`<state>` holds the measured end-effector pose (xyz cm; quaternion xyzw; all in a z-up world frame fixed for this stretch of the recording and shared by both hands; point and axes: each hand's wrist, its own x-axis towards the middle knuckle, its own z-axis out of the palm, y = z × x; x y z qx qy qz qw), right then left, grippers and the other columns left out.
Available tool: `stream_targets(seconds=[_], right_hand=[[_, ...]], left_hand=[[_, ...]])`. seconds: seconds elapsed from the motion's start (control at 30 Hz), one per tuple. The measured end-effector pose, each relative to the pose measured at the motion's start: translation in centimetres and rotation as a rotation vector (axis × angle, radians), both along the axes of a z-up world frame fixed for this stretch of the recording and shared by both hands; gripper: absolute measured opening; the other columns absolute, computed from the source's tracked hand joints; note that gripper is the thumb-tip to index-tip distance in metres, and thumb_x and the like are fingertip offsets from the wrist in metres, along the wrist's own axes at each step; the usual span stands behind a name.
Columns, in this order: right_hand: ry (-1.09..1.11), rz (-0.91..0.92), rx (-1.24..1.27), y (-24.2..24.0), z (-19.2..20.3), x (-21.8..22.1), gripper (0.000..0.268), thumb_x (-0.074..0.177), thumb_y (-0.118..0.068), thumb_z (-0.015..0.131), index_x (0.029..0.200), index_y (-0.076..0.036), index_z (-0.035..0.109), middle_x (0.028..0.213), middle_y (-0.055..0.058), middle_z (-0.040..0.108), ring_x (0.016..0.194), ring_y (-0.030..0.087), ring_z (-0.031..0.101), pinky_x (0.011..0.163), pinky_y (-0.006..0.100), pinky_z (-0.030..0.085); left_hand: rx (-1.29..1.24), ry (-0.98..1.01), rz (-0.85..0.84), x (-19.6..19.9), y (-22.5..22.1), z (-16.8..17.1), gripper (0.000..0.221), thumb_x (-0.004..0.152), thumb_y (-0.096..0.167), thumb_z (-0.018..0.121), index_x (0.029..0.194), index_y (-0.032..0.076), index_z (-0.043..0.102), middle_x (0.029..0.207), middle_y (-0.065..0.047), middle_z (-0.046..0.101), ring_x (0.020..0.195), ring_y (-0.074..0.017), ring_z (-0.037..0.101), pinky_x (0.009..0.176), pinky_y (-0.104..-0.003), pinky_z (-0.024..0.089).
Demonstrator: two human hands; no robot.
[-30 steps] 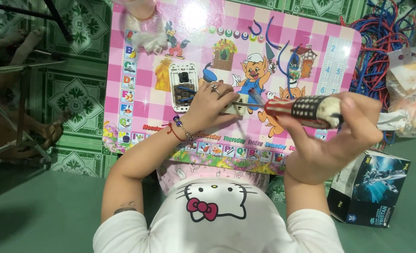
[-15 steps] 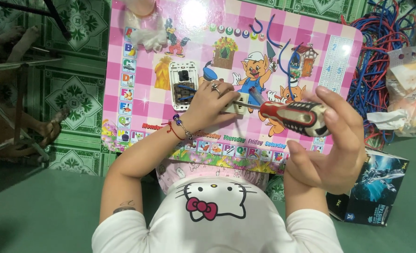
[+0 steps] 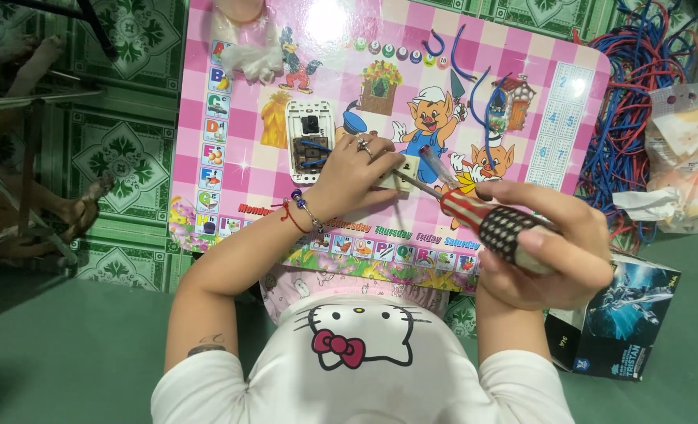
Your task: Using a screwdriver to disassemble and adjust the internal components of a power socket.
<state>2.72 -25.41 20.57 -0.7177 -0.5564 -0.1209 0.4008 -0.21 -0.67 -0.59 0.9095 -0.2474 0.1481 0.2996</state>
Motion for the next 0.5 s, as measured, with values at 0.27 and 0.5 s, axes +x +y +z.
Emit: stream_targets(seconds=[0.27, 0.5], right_hand=[[0.113, -0.217, 0.011, -2.0, -2.6, 0.4, 0.061, 0.09, -0.022, 0.07, 0.138, 0.004, 0.045, 0.125, 0.027, 0.057, 0.099, 0.04, 0.07, 0.085, 0.048, 0.064], [0.187, -0.297, -0.111, -3.4, -1.0, -0.3, 0.064, 0.095, -0.007, 0.07, 0.147, 0.0, 0.034, 0.131, 0.031, 0.052, 0.12, 0.041, 0.058, 0.105, 0.048, 0.053]], left_hand=[[0.002, 0.004, 0.003, 0.0, 0.0, 0.2, 0.056, 0.09, 0.063, 0.07, 0.118, 0.014, 0.063, 0.115, -0.009, 0.063, 0.097, -0.0315, 0.064, 0.088, -0.048, 0.046], [0.019, -0.002, 0.006, 0.0, 0.0, 0.1, 0.055, 0.092, 0.063, 0.068, 0.118, 0.015, 0.062, 0.116, -0.008, 0.063, 0.092, -0.0294, 0.064, 0.085, -0.046, 0.045]])
